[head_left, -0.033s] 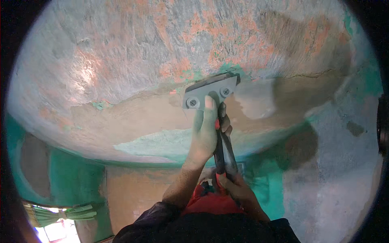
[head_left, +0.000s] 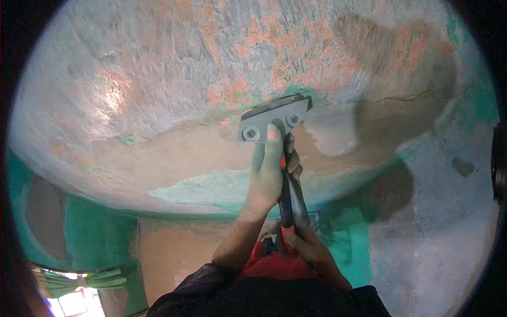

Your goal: The recorder is scraping old, peeling paint off a ceiling and wall using a long-handled scraper and a smaller putty knife.

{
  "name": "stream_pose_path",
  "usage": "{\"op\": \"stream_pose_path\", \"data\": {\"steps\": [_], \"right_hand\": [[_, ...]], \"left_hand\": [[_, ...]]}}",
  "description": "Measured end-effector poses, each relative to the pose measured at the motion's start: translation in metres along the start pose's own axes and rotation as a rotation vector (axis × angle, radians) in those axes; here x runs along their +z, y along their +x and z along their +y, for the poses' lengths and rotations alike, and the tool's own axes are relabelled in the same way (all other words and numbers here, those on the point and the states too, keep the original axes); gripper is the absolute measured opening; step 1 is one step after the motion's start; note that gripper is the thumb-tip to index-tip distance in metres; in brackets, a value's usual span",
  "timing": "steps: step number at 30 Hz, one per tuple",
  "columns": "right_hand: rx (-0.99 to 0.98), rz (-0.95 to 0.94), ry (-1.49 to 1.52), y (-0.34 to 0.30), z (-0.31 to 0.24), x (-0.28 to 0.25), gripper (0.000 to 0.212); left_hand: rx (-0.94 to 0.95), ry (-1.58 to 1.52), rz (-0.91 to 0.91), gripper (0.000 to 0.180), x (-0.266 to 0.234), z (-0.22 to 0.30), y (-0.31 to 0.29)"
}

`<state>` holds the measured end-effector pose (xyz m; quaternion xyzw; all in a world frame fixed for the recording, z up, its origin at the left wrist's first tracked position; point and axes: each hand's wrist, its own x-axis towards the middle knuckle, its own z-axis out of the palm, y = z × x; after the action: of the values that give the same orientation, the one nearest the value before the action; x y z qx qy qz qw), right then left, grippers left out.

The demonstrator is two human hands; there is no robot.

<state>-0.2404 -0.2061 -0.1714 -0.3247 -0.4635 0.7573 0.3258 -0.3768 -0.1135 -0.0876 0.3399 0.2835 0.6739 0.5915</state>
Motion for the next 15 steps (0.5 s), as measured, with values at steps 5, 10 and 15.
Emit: {"op": "stream_pose_path", "data": {"steps": [5, 10, 15], "right_hand": [[-0.012, -0.076, -0.014, -0.01, 0.009, 0.008, 0.042], [0.065, 0.03, -0.075, -0.02, 0.001, 0.013, 0.037], [0.049, 0.026, -0.122, -0.023, -0.008, 0.019, 0.029]], "left_hand": [[0.0, -0.024, 0.067, 0.038, 0.004, 0.007, 0.001], [-0.014, -0.043, 0.064, 0.037, 0.007, 0.003, 0.004], [-0.01, -0.053, 0.087, 0.037, 0.007, 0.008, 0.001]]}}
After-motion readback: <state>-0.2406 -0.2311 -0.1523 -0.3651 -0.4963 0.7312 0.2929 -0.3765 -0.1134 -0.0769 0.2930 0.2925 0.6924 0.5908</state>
